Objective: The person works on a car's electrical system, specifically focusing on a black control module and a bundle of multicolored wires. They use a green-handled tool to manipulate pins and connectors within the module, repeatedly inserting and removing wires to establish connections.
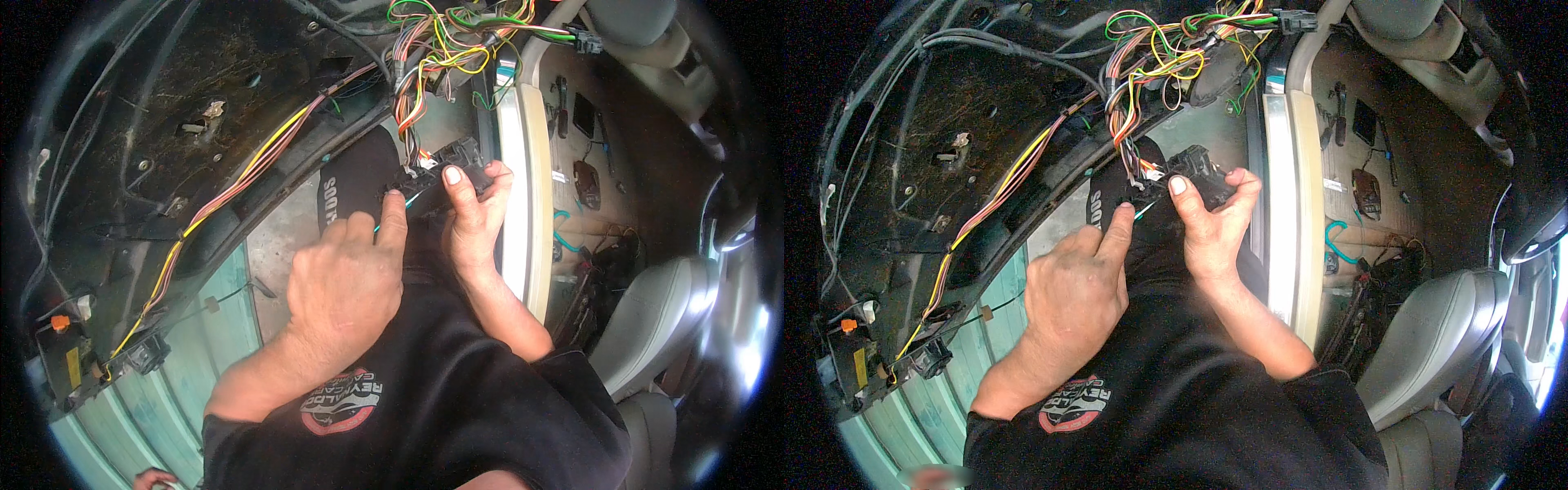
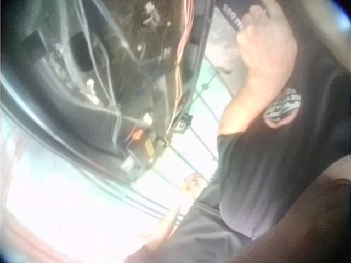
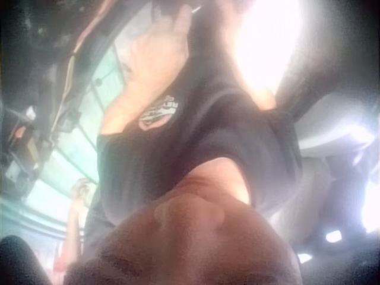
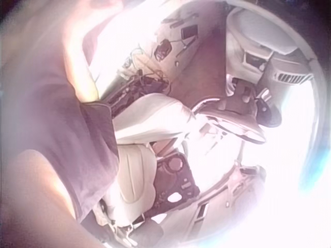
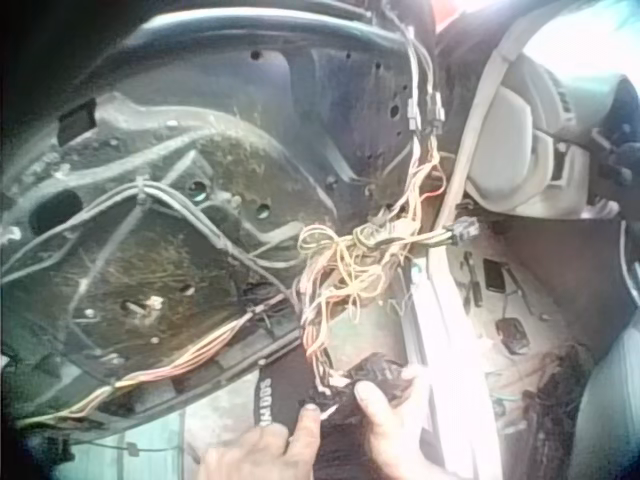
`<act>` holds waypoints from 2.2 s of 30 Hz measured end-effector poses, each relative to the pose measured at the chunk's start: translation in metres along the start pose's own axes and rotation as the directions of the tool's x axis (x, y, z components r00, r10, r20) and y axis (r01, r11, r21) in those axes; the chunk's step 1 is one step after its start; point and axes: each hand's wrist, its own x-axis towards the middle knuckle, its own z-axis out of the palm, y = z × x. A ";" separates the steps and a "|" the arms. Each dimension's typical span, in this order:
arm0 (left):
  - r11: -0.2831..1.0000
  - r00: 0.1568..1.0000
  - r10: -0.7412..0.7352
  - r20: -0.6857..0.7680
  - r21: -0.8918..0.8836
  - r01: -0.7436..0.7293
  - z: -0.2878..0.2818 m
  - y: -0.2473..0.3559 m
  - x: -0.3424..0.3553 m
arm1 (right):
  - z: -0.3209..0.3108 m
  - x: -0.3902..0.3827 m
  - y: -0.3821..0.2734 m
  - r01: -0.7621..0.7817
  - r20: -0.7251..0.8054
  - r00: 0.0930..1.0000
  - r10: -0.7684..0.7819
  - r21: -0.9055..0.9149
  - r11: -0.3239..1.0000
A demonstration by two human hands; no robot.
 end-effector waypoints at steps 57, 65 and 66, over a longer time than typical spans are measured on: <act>0.997 0.999 0.016 0.042 0.077 -0.019 -0.010 0.003 0.014 | -0.001 0.003 -0.004 -0.003 0.107 0.994 -0.008 0.097 0.995; 0.975 0.967 0.186 0.173 0.087 -0.203 -0.022 -0.015 0.038 | 0.001 0.009 -0.004 0.081 0.123 0.989 -0.078 -0.020 0.996; 0.961 0.953 0.240 0.185 0.093 -0.260 -0.024 -0.019 0.042 | 0.002 0.009 -0.004 0.057 0.126 0.990 -0.057 0.003 0.998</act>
